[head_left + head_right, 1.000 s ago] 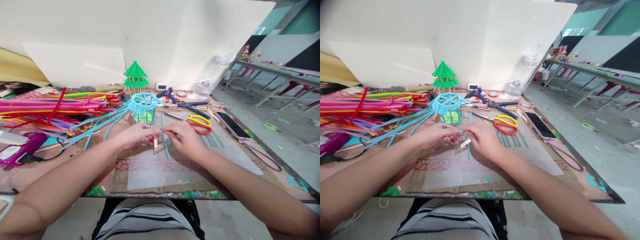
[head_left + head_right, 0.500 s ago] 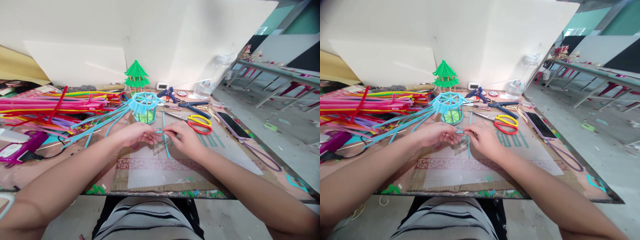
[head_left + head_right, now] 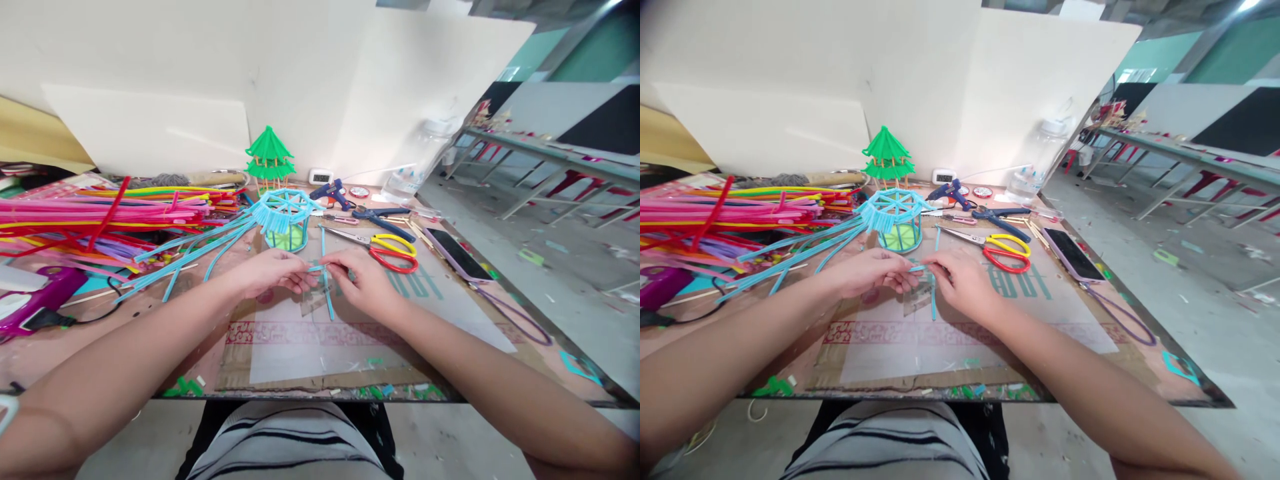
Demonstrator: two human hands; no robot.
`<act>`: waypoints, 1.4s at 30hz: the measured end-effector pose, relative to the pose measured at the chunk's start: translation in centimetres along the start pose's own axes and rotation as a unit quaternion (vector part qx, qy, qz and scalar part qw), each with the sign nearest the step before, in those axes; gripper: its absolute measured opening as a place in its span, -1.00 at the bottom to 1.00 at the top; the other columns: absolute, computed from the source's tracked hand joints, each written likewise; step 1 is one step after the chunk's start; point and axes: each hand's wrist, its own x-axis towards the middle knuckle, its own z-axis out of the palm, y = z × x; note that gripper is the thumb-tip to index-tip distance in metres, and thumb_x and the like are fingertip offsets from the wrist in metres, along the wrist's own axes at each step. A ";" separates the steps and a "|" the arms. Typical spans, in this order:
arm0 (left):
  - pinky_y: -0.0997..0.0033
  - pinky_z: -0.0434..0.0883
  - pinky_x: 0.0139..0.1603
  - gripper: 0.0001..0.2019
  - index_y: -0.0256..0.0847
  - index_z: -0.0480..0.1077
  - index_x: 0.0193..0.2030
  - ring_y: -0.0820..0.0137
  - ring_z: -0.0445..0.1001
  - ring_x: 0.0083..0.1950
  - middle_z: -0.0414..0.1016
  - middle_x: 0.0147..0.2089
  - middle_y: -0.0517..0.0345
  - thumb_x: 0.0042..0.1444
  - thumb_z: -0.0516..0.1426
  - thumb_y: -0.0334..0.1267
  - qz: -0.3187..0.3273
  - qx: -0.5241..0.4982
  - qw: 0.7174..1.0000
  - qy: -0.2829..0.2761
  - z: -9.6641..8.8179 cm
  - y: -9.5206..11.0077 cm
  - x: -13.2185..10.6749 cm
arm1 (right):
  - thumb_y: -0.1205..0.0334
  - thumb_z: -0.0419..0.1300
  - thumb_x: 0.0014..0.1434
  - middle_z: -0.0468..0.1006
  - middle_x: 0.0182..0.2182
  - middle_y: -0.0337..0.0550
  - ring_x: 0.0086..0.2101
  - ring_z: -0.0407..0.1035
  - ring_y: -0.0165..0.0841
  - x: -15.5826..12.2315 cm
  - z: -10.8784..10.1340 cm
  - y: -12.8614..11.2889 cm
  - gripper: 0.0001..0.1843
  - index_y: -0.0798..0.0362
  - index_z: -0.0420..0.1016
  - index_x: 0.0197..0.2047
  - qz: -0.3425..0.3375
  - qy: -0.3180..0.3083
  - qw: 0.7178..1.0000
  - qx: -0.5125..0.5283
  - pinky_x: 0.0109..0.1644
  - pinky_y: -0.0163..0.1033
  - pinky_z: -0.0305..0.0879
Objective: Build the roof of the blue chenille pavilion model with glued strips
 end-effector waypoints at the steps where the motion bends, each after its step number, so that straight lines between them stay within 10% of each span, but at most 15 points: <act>1: 0.43 0.44 -0.27 -0.72 -0.36 0.56 -0.35 0.41 0.52 -0.35 0.61 -0.27 -0.09 0.00 0.23 -0.12 0.005 0.006 1.000 0.003 0.0 0.0 0.0 | 0.38 0.08 0.25 0.60 -0.30 -0.14 -0.28 0.42 -0.30 0.0 0.0 0.0 -0.80 0.04 0.49 -0.12 0.000 0.004 1.000 0.001 -0.16 -0.19 0.28; 27: 0.42 0.44 -0.25 -0.71 -0.36 0.54 -0.33 0.40 0.53 -0.33 0.59 -0.30 -0.07 0.06 0.18 -0.12 0.021 0.008 1.000 0.010 0.2 0.2 -0.1 | 0.26 0.13 0.25 0.54 -0.44 -0.23 -0.38 0.35 -0.36 0.1 0.1 0.0 -0.88 0.04 0.49 -0.26 0.046 -0.011 0.999 -0.001 -0.20 -0.22 0.20; 34: 0.63 0.11 -0.70 -0.69 -0.24 0.53 -0.10 0.42 0.47 -0.34 0.56 -0.20 0.01 0.05 0.18 -0.13 0.031 0.162 0.986 -0.015 0.0 0.5 -1.2 | 0.26 0.13 0.24 0.51 -0.45 -0.24 -0.40 0.33 -0.37 0.4 0.1 -0.2 -0.88 0.04 0.47 -0.30 0.087 -0.007 0.996 0.006 -0.23 -0.23 0.17; 42: 0.60 0.09 -0.71 -0.58 -0.20 0.51 -0.01 0.56 0.31 -0.56 0.54 -0.28 0.07 0.08 0.18 0.01 0.043 0.202 0.978 -0.020 0.2 0.5 -1.3 | 0.26 0.11 0.25 0.52 -0.45 -0.22 -0.37 0.36 -0.34 0.3 -0.3 -0.4 -0.88 0.04 0.47 -0.26 0.057 -0.012 0.997 -0.043 -0.16 -0.18 0.13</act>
